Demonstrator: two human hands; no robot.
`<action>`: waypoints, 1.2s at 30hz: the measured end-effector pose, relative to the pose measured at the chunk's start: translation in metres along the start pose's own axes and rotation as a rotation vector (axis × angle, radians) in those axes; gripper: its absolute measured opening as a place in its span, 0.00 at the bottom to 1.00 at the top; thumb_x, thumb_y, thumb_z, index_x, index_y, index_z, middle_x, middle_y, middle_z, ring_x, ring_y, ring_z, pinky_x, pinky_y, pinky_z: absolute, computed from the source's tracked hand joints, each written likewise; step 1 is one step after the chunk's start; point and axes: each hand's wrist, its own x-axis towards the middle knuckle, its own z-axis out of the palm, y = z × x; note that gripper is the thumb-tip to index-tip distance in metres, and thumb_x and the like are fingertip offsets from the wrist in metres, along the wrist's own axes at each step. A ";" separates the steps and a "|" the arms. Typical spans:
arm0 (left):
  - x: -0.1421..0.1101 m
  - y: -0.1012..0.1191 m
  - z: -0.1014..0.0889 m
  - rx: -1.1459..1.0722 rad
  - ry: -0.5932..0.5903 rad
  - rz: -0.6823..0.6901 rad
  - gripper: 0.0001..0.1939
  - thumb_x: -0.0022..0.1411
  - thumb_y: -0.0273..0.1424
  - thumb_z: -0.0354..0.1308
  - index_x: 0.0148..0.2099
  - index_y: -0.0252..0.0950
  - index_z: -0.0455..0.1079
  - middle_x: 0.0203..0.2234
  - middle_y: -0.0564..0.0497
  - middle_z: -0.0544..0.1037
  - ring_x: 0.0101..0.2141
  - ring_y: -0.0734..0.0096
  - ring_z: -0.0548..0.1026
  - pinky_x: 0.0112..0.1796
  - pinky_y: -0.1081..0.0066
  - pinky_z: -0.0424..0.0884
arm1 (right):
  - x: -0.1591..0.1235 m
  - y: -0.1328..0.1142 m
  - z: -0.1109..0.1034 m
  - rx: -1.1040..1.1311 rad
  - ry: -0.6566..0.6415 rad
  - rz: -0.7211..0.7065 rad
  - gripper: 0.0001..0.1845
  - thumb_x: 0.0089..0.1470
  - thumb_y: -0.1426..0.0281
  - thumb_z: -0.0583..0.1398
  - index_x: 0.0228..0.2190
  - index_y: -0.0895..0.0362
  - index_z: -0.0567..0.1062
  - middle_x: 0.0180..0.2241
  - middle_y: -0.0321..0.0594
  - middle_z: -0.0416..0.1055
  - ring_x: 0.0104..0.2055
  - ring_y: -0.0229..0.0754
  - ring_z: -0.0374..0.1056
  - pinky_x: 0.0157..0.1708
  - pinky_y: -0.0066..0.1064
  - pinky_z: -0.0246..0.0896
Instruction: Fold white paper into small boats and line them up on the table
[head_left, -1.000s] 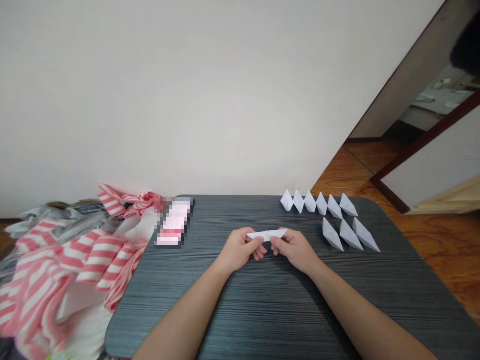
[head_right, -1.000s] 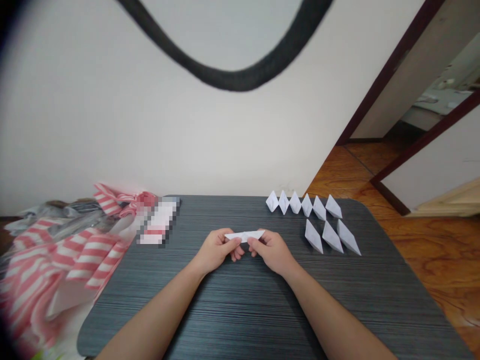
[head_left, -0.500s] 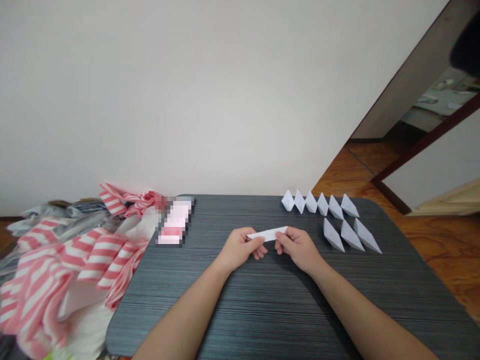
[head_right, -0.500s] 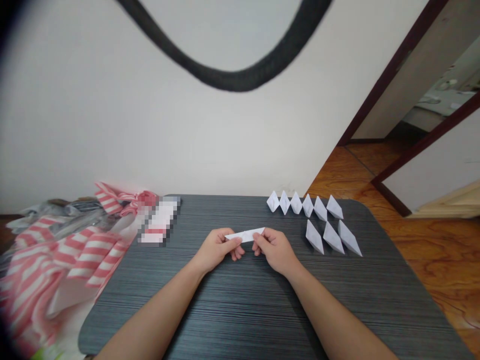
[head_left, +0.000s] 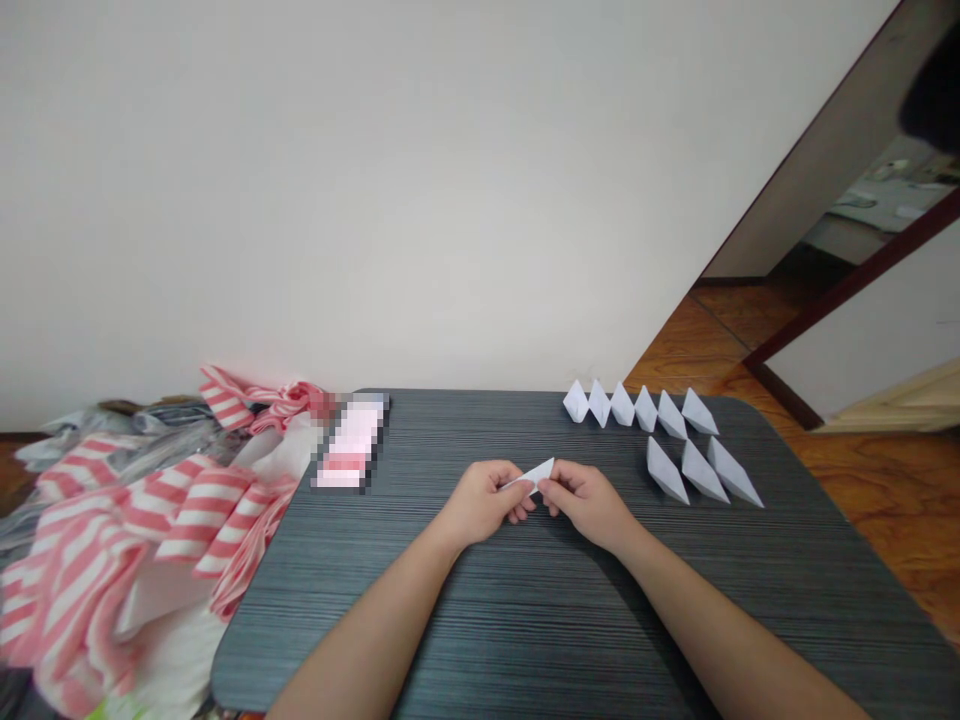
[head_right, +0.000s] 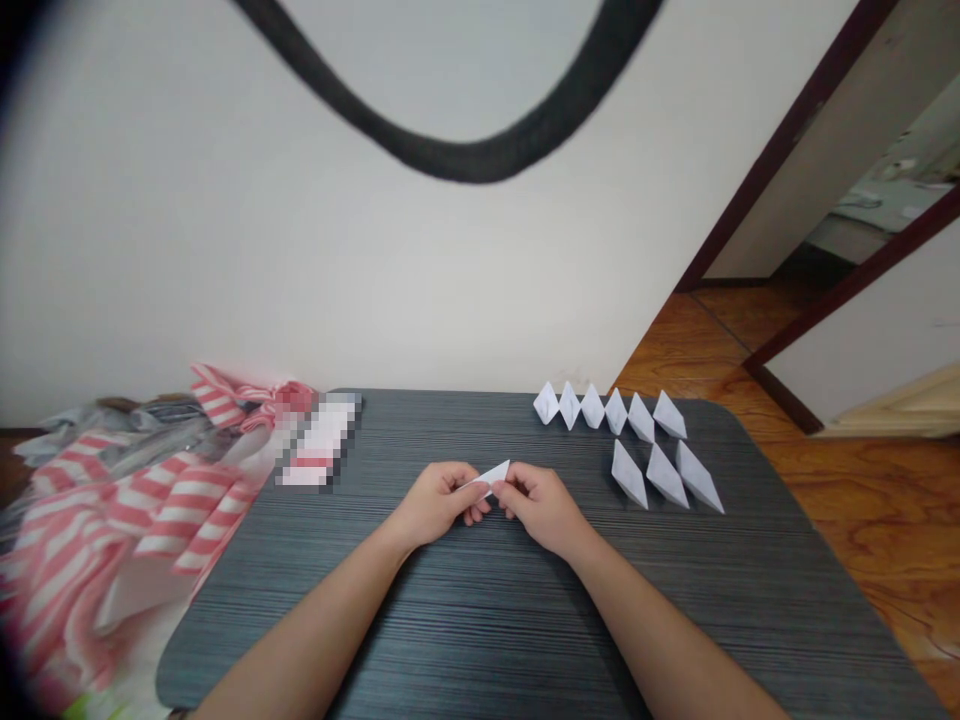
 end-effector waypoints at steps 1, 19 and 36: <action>0.000 0.000 0.000 -0.007 0.004 -0.005 0.17 0.57 0.40 0.56 0.30 0.29 0.70 0.22 0.48 0.76 0.21 0.77 0.70 0.24 0.76 0.68 | 0.000 0.000 0.000 -0.002 -0.004 -0.001 0.13 0.56 0.66 0.55 0.23 0.57 0.68 0.18 0.33 0.67 0.20 0.34 0.61 0.24 0.25 0.55; 0.003 0.003 0.000 -0.115 0.011 0.024 0.17 0.61 0.42 0.50 0.40 0.31 0.67 0.24 0.49 0.75 0.23 0.73 0.73 0.25 0.74 0.69 | 0.000 0.003 -0.001 0.029 0.034 0.012 0.14 0.58 0.63 0.52 0.25 0.56 0.68 0.18 0.32 0.65 0.21 0.35 0.60 0.26 0.27 0.56; -0.002 0.006 0.003 0.266 0.084 0.157 0.11 0.61 0.34 0.50 0.32 0.33 0.70 0.25 0.52 0.72 0.26 0.75 0.66 0.29 0.76 0.62 | 0.001 0.006 0.001 0.155 0.084 -0.014 0.10 0.58 0.64 0.54 0.30 0.57 0.71 0.22 0.33 0.68 0.21 0.35 0.65 0.25 0.27 0.60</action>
